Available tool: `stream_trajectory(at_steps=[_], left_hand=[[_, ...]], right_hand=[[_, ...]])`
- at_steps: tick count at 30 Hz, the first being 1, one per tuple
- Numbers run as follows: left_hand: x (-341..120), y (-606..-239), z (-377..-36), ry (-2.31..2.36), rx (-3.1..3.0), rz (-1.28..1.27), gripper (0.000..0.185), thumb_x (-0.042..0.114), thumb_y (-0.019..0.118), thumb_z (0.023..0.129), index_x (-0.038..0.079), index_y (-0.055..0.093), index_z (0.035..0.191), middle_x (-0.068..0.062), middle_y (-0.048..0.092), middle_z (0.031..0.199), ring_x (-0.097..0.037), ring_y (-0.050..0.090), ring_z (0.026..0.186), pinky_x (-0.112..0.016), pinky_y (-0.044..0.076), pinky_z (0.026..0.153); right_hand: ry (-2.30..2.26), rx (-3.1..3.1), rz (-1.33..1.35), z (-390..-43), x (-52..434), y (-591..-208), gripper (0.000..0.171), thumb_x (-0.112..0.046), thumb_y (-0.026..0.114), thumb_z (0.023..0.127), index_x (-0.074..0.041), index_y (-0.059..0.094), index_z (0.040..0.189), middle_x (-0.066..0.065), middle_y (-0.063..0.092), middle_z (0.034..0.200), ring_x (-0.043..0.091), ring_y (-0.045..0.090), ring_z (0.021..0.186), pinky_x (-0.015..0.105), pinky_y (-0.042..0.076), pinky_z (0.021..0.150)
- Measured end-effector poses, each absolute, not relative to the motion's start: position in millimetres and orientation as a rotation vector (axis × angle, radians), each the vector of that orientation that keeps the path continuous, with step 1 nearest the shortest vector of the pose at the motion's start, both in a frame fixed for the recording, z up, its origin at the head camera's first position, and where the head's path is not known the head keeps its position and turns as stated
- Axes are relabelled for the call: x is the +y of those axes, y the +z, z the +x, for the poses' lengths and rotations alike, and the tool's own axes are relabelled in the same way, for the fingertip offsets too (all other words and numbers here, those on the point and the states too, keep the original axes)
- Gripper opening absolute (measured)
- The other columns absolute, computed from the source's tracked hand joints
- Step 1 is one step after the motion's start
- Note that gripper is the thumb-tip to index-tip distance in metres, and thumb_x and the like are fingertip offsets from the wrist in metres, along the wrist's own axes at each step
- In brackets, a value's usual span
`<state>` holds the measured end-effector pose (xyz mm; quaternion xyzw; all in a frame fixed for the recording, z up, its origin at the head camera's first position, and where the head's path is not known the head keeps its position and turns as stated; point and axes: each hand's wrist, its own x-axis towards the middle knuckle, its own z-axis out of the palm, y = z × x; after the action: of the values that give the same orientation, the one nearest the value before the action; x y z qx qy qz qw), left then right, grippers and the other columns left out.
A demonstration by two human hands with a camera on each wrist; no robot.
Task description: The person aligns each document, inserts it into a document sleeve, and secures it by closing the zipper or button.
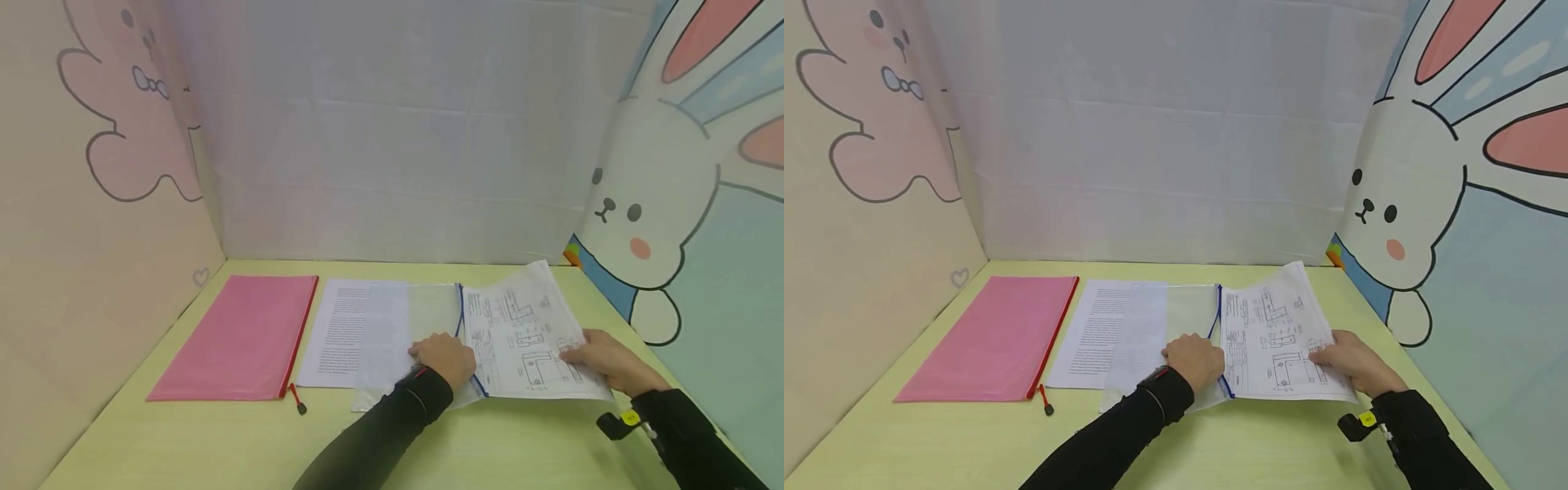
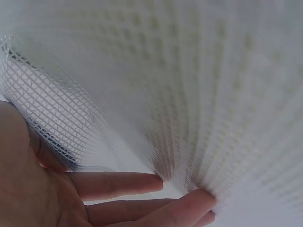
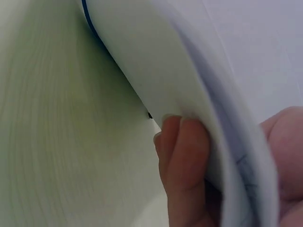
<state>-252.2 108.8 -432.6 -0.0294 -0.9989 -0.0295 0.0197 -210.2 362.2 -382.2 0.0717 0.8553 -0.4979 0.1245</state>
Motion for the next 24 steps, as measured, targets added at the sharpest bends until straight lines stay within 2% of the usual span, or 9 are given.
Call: stream_trajectory(at_steps=[5,7,12,20,24], left_hand=[[109.4,-431.2,-251.3,-0.083,-3.102,-0.057,0.049,0.044,0.053,0.096,0.005,0.074,0.074,-0.013,0.076,0.09,-0.038,0.072,0.093,-0.058,0.052,0.091],[109.0,-430.2,-250.2,-0.068,-3.101,-0.058,0.049,0.043,0.053,0.097,0.004,0.078,0.081,-0.015,0.076,0.097,-0.043,0.07,0.1,-0.057,0.053,0.091],[107.3,-429.0,-246.7,-0.008,-3.095,-0.094,0.048,0.042,0.052,0.098,0.005,0.081,0.094,-0.019,0.075,0.106,-0.05,0.067,0.105,-0.057,0.055,0.088],[106.2,-431.1,-247.6,-0.013,-3.074,-0.18,0.046,0.04,0.052,0.099,0.005,0.081,0.094,-0.019,0.076,0.104,-0.052,0.068,0.102,-0.062,0.054,0.086],[105.7,-431.7,-249.3,-0.077,-3.064,-0.143,0.044,0.039,0.053,0.098,0.005,0.08,0.092,-0.017,0.076,0.102,-0.048,0.069,0.1,-0.06,0.054,0.086]], right_hand=[[-1.435,2.485,0.142,-208.6,365.7,-381.2,0.058,-0.005,0.061,0.1,0.014,0.032,0.146,0.014,0.07,0.103,0.033,0.072,0.081,0.043,0.06,0.073],[-1.425,2.478,0.108,-208.8,367.3,-380.4,0.057,-0.004,0.061,0.099,0.015,0.032,0.145,0.015,0.07,0.103,0.033,0.072,0.082,0.043,0.06,0.073],[-1.401,2.473,0.037,-211.7,367.2,-380.3,0.056,-0.003,0.061,0.098,0.017,0.034,0.143,0.016,0.07,0.104,0.033,0.071,0.082,0.043,0.06,0.073],[-1.367,2.509,0.107,-219.6,358.6,-384.1,0.055,-0.003,0.063,0.098,0.015,0.037,0.142,0.015,0.07,0.101,0.033,0.072,0.08,0.042,0.061,0.072],[-1.314,2.562,0.144,-220.0,361.2,-381.1,0.055,-0.006,0.061,0.1,0.016,0.035,0.143,0.013,0.069,0.099,0.03,0.071,0.078,0.039,0.06,0.071]])
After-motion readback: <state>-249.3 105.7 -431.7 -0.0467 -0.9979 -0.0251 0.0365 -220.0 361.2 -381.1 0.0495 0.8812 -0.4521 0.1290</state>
